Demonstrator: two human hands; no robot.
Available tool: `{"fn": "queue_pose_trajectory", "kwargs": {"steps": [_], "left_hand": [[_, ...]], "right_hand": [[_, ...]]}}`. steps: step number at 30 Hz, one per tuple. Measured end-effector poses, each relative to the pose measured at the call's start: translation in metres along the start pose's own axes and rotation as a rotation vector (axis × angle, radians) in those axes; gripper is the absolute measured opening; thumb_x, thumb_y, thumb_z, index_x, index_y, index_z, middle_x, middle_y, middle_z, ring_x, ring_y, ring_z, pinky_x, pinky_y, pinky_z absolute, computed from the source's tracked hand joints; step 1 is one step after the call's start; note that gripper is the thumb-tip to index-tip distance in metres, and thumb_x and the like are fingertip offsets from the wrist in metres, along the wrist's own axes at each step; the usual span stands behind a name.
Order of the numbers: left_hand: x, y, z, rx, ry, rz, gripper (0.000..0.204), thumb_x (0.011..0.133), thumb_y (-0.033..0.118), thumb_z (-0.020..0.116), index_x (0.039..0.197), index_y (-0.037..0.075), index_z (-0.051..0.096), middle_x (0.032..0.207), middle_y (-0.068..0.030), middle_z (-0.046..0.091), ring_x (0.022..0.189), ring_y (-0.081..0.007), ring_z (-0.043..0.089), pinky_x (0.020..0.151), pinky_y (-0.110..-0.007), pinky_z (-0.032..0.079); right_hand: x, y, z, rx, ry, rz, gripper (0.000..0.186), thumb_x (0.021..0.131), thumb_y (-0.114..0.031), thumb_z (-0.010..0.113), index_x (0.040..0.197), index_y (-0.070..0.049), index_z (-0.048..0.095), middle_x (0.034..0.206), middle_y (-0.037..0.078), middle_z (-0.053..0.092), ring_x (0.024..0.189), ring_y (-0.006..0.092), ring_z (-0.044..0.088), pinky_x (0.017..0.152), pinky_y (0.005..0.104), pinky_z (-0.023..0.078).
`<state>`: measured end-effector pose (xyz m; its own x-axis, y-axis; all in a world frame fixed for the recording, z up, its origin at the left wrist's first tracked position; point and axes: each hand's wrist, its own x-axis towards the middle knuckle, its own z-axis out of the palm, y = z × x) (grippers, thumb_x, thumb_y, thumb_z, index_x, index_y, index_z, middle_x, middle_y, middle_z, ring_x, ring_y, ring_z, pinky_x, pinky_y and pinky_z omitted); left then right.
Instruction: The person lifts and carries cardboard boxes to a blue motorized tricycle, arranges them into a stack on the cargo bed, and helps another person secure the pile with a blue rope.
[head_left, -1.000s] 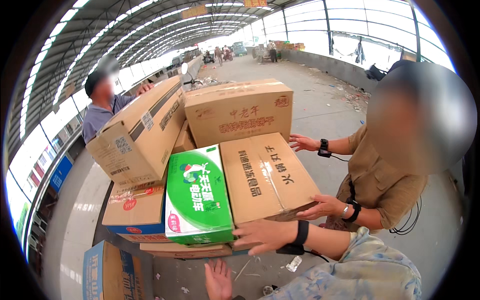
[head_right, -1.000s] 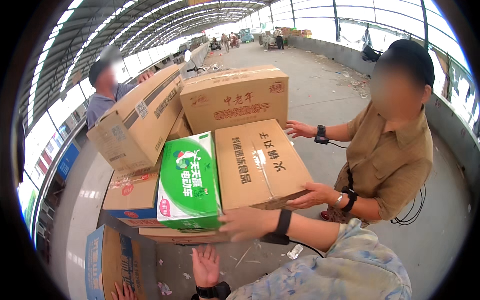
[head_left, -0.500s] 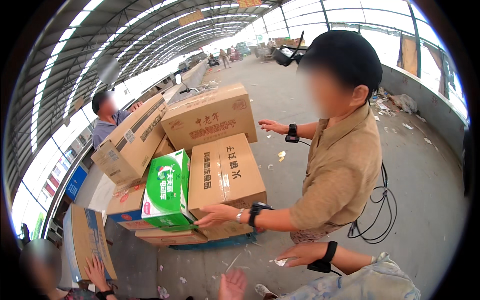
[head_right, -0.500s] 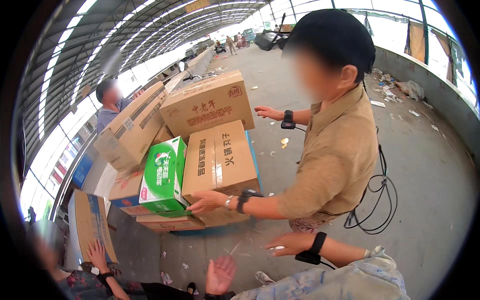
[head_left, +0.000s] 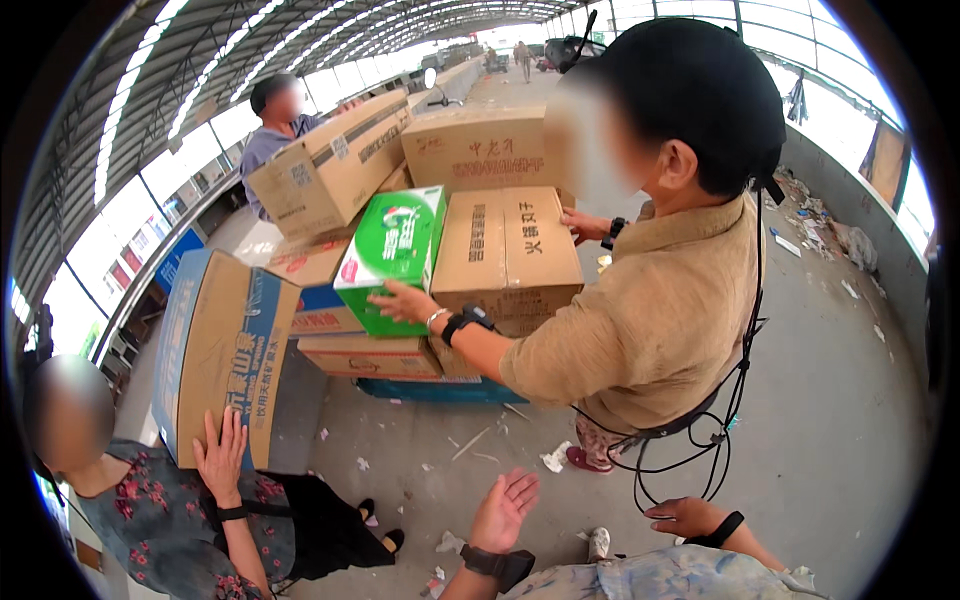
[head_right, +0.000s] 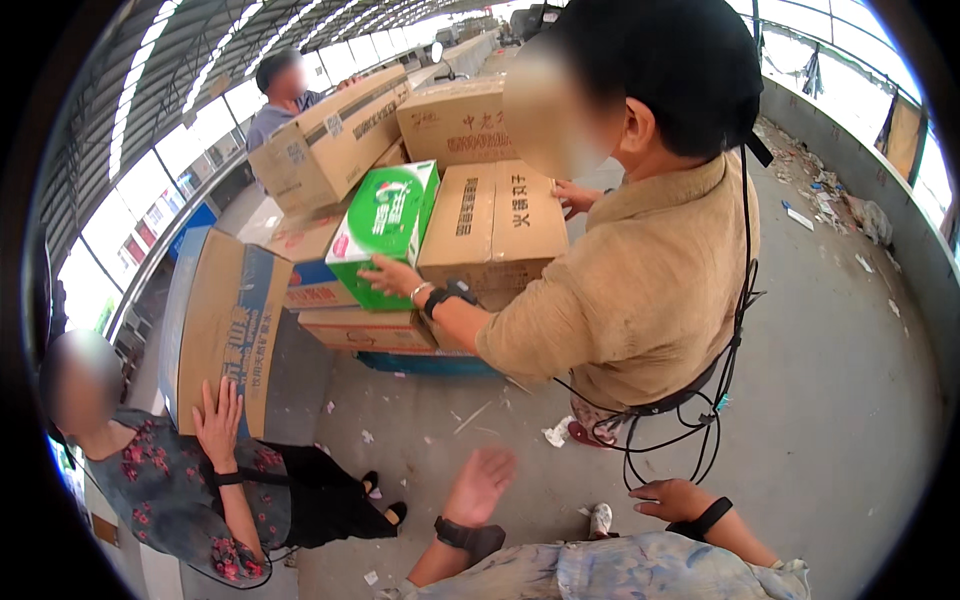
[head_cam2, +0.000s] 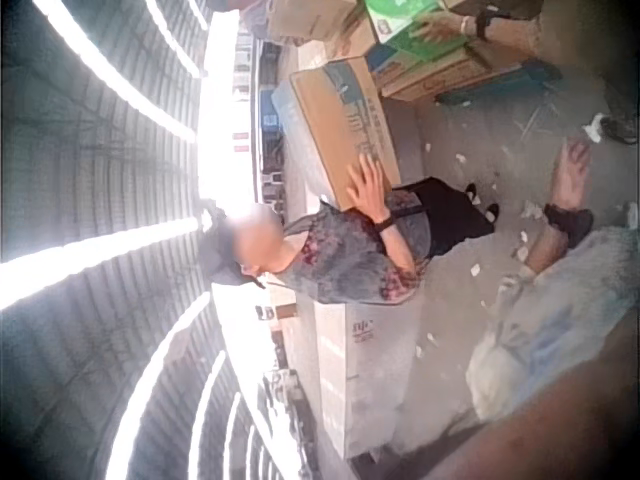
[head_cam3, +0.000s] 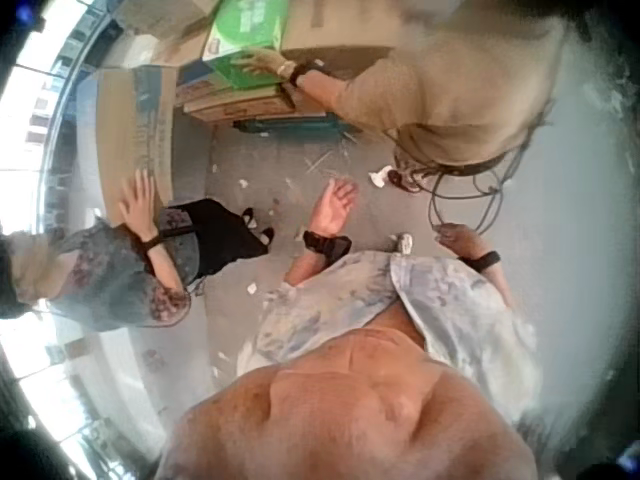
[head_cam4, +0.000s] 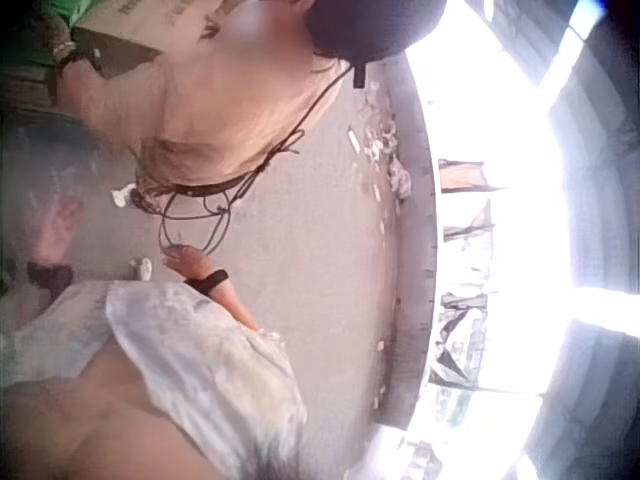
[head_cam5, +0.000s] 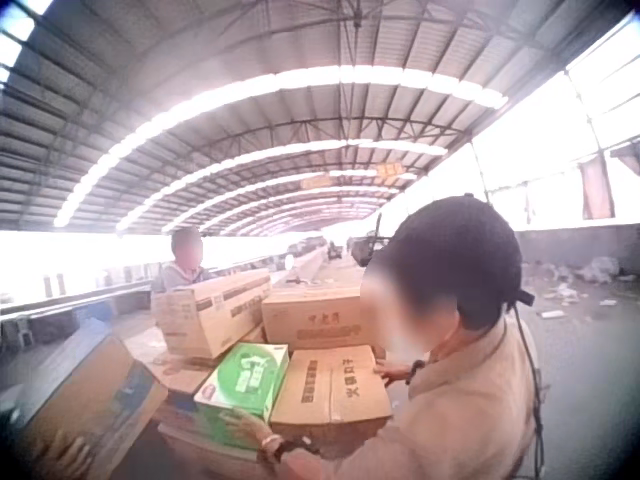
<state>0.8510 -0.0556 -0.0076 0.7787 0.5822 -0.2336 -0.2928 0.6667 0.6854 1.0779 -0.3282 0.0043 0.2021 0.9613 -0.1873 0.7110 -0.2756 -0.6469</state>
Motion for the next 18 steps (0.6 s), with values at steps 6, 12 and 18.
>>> {"fn": "queue_pose_trajectory", "kwargs": {"steps": [6,12,18], "left_hand": [[-0.023,-0.04,-0.023,0.055,0.051,-0.147,0.04,0.097,0.034,0.041,0.122,0.003,0.048,0.121,-0.014,0.057,0.111,-0.0236,0.054,0.093,-0.037,0.042],[-0.033,-0.089,0.011,0.14,-0.086,-0.273,0.041,0.097,0.032,0.041,0.124,0.002,0.048,0.119,-0.0129,0.059,0.11,-0.0224,0.056,0.092,-0.036,0.043],[-0.047,-0.165,0.095,0.281,-0.258,-0.426,0.042,0.098,0.031,0.04,0.126,0.001,0.048,0.12,-0.0123,0.059,0.111,-0.022,0.056,0.093,-0.035,0.044]], "right_hand": [[-0.034,-0.054,-0.001,0.384,0.255,-0.107,0.031,0.086,-0.014,0.06,0.116,-0.007,0.061,0.111,0.013,0.063,0.102,0.0275,0.06,0.089,0.0333,0.047],[-0.102,-0.055,-0.016,0.491,0.323,-0.066,0.029,0.087,-0.011,0.058,0.115,-0.005,0.061,0.11,0.01,0.065,0.1,0.021,0.061,0.087,0.0313,0.047],[-0.211,0.014,-0.019,0.53,0.478,0.062,0.03,0.087,-0.014,0.057,0.116,-0.006,0.062,0.106,0.008,0.066,0.095,0.0185,0.061,0.083,0.0298,0.047]]}}
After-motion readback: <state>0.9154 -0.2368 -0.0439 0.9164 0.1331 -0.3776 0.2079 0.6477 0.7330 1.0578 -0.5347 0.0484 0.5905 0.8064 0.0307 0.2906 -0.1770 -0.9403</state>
